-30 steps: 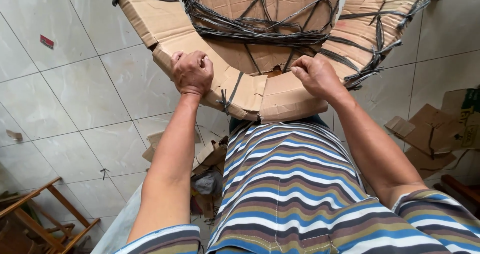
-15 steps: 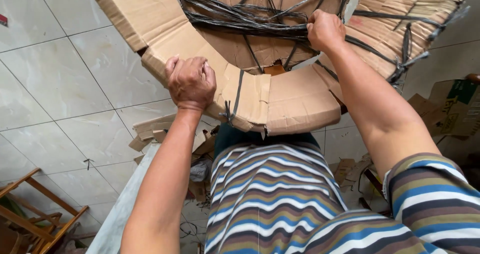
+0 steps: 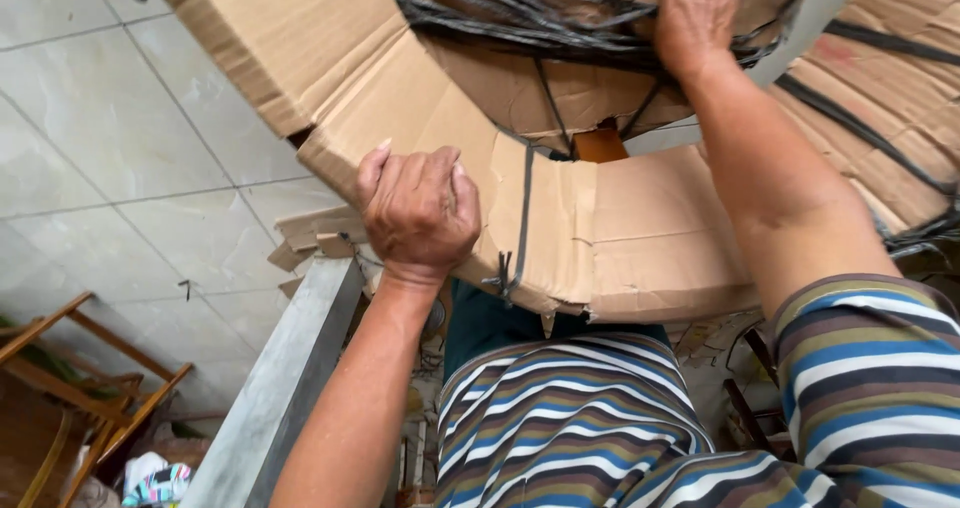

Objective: Tying black plastic straps around cardboard pieces to secure them as protective layers on a larger structure

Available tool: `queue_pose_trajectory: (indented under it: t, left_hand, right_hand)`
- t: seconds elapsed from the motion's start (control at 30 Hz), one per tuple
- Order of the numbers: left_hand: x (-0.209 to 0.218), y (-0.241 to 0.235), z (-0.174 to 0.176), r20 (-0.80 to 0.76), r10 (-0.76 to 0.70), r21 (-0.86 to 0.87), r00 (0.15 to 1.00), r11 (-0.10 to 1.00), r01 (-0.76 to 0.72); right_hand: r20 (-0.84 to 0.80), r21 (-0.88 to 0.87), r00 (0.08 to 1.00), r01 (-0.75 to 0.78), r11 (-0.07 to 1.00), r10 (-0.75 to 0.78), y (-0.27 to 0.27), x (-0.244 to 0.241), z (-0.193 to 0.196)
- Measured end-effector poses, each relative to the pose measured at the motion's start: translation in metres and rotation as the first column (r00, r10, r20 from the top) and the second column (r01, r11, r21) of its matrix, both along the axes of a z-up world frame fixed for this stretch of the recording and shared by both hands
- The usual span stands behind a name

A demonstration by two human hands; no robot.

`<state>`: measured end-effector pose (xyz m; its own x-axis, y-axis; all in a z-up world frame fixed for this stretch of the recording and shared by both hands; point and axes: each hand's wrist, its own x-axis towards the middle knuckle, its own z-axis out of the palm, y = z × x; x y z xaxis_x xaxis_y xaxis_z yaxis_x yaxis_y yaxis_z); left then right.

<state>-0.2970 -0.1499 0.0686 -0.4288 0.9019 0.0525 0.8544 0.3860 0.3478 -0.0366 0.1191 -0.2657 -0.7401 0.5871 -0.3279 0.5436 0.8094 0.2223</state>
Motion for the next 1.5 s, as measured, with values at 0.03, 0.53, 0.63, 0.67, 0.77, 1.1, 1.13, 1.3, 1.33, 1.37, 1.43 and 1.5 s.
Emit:
queue_pose_trajectory:
  t: [0.03,0.53,0.63,0.67,0.77,1.1,1.13,1.3,1.33,1.37,1.43,1.5]
  left_hand:
    - [-0.001,-0.002,-0.002,-0.008,-0.001,0.003,1.0,1.0,0.001]
    - [0.002,-0.009,-0.033,-0.116,0.069,0.21,0.991,0.977,-0.043]
    - [0.002,-0.011,-0.027,-0.052,0.049,0.212,0.997,0.977,-0.037]
    - [0.002,-0.011,-0.02,0.04,0.031,0.222,0.999,0.974,-0.04]
    - [0.021,-0.004,0.02,0.482,-0.13,0.245,0.866,0.969,0.009]
    - [0.113,-0.034,0.086,0.969,-0.153,0.024,0.195,0.84,0.543]
    - [0.106,-0.04,0.094,0.969,-0.157,0.025,0.19,0.831,0.556]
    - [0.076,-0.067,0.11,0.934,-0.181,-0.038,0.308,0.807,0.59]
    - [0.074,-0.072,0.111,0.932,-0.185,-0.038,0.313,0.807,0.589]
    - [0.071,-0.077,0.114,0.914,-0.178,-0.062,0.364,0.827,0.558]
    - [0.068,-0.083,0.12,0.889,-0.185,-0.082,0.418,0.835,0.544]
    - [0.072,-0.091,0.123,0.89,-0.095,-0.081,0.445,0.929,0.362]
  right_hand:
    - [-0.008,0.003,1.0,0.001,1.0,-0.001,-0.001,-0.004,0.009]
    - [-0.49,-0.666,0.628,0.177,0.725,-0.604,-0.076,-0.072,0.341]
    - [-0.466,-0.809,0.417,0.156,0.567,-0.78,-0.128,-0.066,0.378]
    - [-0.346,-0.932,0.163,0.056,0.359,-0.924,-0.143,-0.068,0.389]
    - [-0.059,-0.974,-0.242,-0.197,0.109,-0.968,-0.178,-0.062,0.411]
    - [-0.031,-0.841,-0.669,-0.384,0.382,-0.742,-0.234,0.046,0.465]
    - [-0.033,-0.842,-0.681,-0.375,0.388,-0.731,-0.243,0.06,0.473]
    - [0.054,-0.894,-0.841,-0.281,0.349,-0.538,-0.28,0.131,0.464]
    - [0.056,-0.891,-0.841,-0.286,0.353,-0.539,-0.286,0.148,0.453]
    - [0.093,-0.914,-0.875,-0.264,0.308,-0.475,-0.294,0.163,0.441]
    - [0.13,-0.93,-0.913,-0.248,0.272,-0.386,-0.307,0.186,0.427]
    - [0.137,-0.963,-0.943,-0.199,0.183,-0.304,-0.323,0.205,0.425]
